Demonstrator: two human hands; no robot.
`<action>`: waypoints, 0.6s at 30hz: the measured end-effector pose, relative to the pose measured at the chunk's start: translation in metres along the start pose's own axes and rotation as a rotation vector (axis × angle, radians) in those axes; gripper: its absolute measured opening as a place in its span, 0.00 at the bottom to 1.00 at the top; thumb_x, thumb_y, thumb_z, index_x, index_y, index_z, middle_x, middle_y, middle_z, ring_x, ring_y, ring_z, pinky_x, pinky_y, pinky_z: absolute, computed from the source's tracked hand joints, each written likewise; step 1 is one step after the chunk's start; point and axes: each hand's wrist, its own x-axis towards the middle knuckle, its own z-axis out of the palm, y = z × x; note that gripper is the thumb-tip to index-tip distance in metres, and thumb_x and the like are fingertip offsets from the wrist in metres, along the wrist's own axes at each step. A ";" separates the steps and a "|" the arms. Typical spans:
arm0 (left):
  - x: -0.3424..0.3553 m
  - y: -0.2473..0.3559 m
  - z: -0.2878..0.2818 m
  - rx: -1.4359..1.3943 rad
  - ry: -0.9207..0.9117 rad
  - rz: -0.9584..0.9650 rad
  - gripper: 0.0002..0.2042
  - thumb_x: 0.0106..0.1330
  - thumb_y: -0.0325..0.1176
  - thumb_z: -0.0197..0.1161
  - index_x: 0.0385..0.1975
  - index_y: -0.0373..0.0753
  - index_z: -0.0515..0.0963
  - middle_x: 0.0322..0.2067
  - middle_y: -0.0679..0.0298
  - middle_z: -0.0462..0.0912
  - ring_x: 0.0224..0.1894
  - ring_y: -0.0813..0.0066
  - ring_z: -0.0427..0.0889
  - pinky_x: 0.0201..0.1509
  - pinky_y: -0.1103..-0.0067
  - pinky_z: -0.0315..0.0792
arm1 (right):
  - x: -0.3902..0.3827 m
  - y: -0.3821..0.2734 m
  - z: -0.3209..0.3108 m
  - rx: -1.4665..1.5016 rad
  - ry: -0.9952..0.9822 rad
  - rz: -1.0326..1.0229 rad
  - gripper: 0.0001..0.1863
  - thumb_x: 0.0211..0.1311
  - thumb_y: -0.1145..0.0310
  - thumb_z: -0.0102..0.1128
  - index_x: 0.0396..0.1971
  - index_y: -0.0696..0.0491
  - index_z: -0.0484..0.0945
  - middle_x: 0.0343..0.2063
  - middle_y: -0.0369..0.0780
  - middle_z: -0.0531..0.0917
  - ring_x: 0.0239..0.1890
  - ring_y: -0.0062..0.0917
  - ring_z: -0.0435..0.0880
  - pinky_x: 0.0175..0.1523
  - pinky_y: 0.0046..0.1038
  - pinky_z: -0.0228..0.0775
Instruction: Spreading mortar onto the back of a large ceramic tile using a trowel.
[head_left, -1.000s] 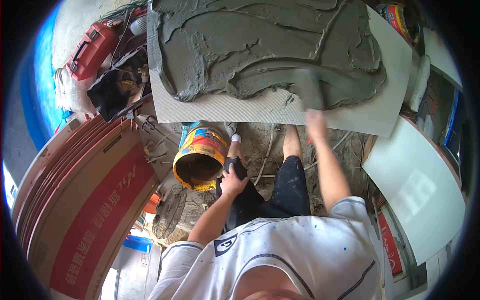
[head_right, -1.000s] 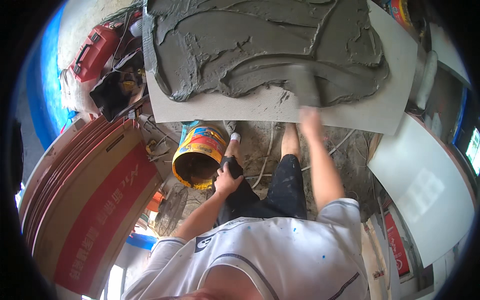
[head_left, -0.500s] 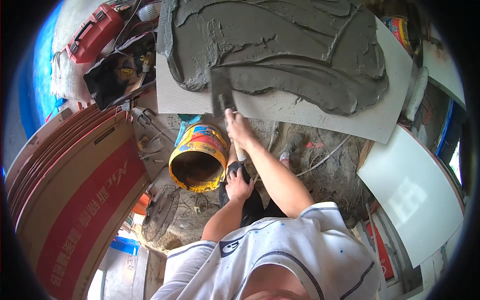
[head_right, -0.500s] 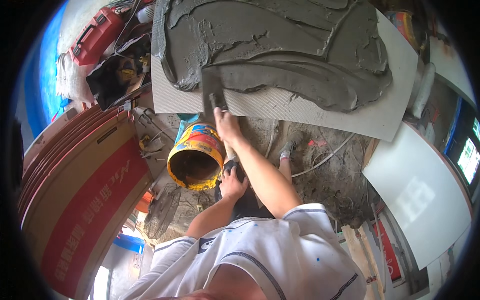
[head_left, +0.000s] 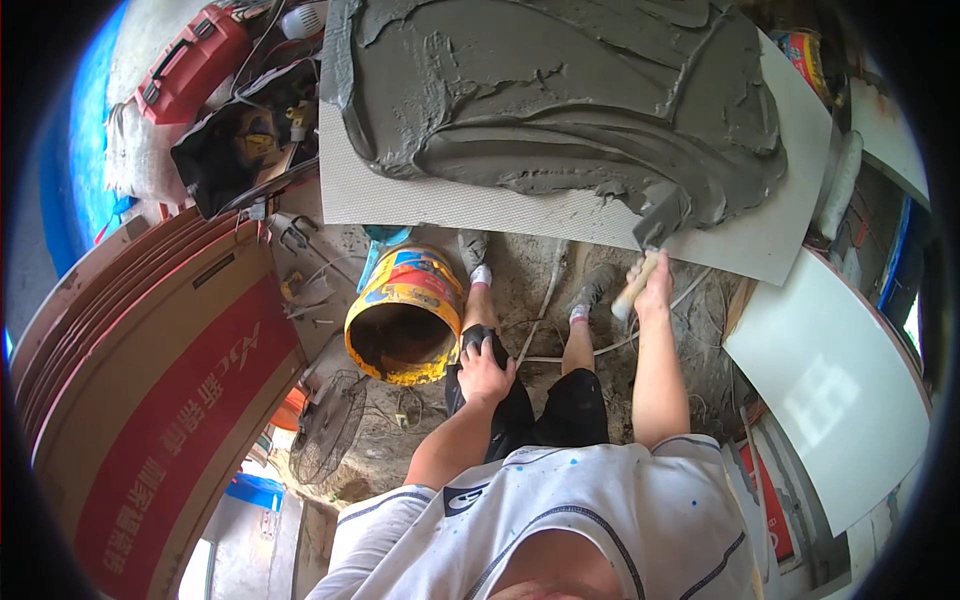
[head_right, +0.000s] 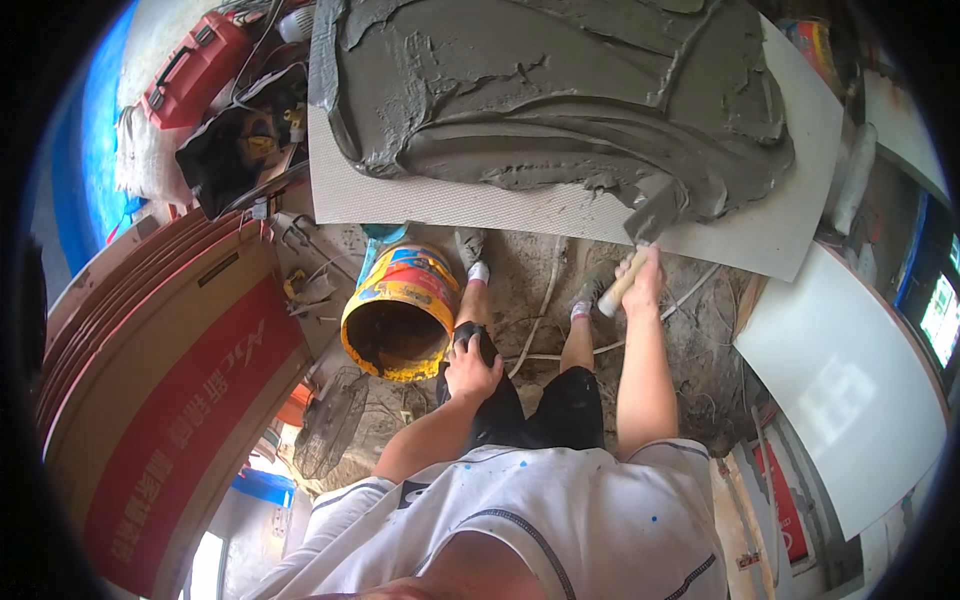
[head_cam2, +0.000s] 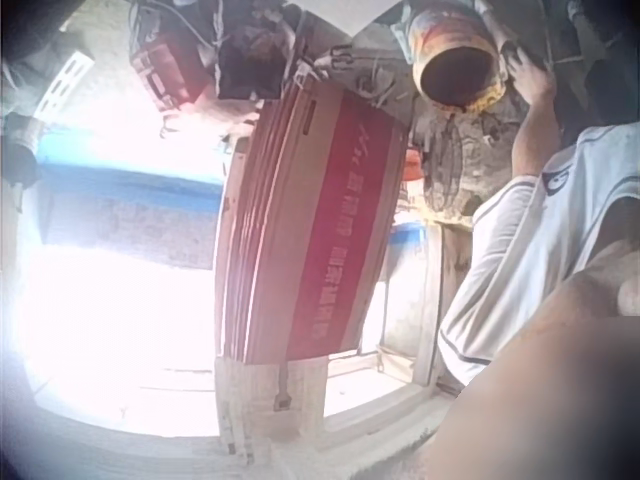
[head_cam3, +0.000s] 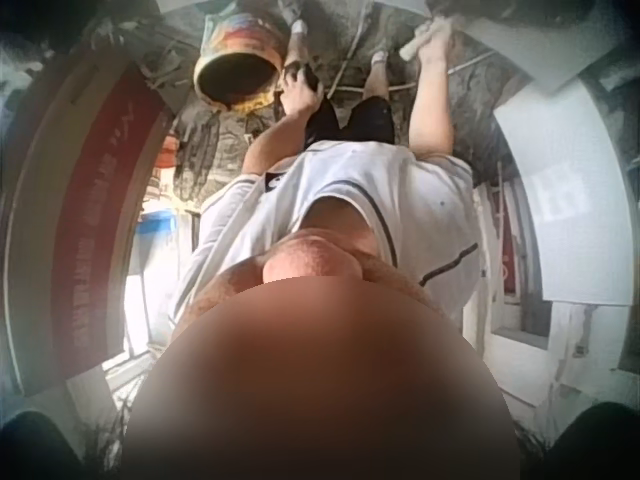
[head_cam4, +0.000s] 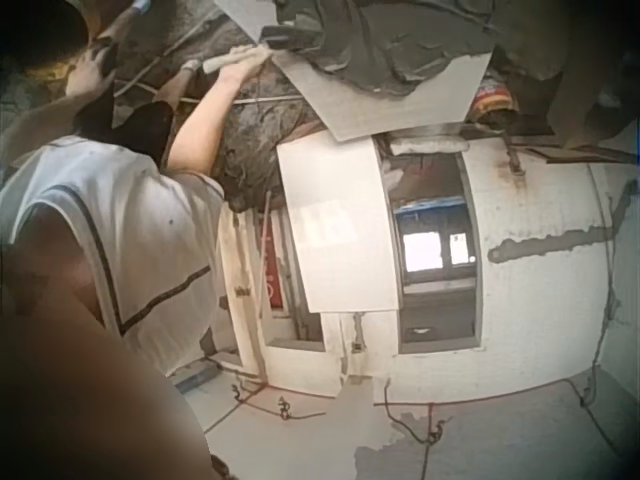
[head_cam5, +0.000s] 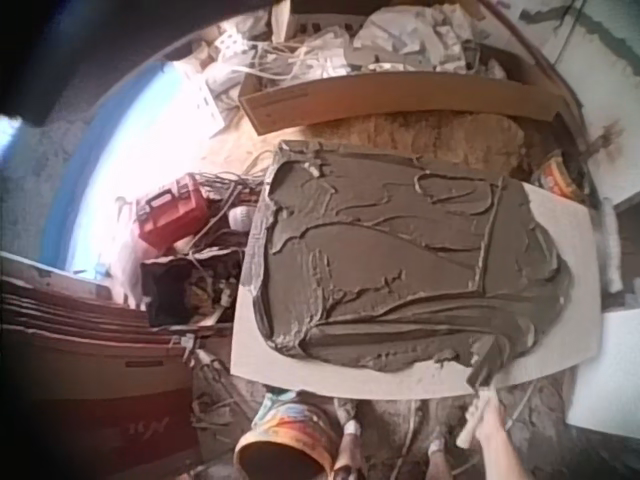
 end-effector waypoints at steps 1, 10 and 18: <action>0.003 0.009 0.000 -0.003 0.001 0.044 0.41 0.68 0.57 0.68 0.78 0.45 0.66 0.71 0.46 0.71 0.75 0.44 0.70 0.69 0.53 0.78 | 0.008 -0.002 0.003 0.242 -0.112 -0.001 0.20 0.82 0.50 0.56 0.50 0.54 0.76 0.29 0.33 0.73 0.26 0.20 0.74 0.30 0.28 0.70; 0.005 0.022 -0.002 0.033 -0.028 0.060 0.41 0.69 0.57 0.68 0.78 0.46 0.66 0.70 0.47 0.71 0.74 0.43 0.72 0.67 0.51 0.79 | -0.104 0.146 0.252 -0.936 -0.570 -0.638 0.26 0.80 0.47 0.60 0.42 0.59 0.87 0.29 0.52 0.90 0.33 0.51 0.91 0.40 0.46 0.85; -0.003 -0.013 0.012 0.057 0.071 -0.002 0.40 0.69 0.58 0.68 0.78 0.46 0.68 0.70 0.47 0.72 0.73 0.43 0.73 0.68 0.53 0.79 | -0.017 -0.009 0.043 -0.872 -0.029 -0.229 0.22 0.85 0.49 0.56 0.41 0.53 0.84 0.25 0.35 0.82 0.24 0.19 0.81 0.29 0.33 0.76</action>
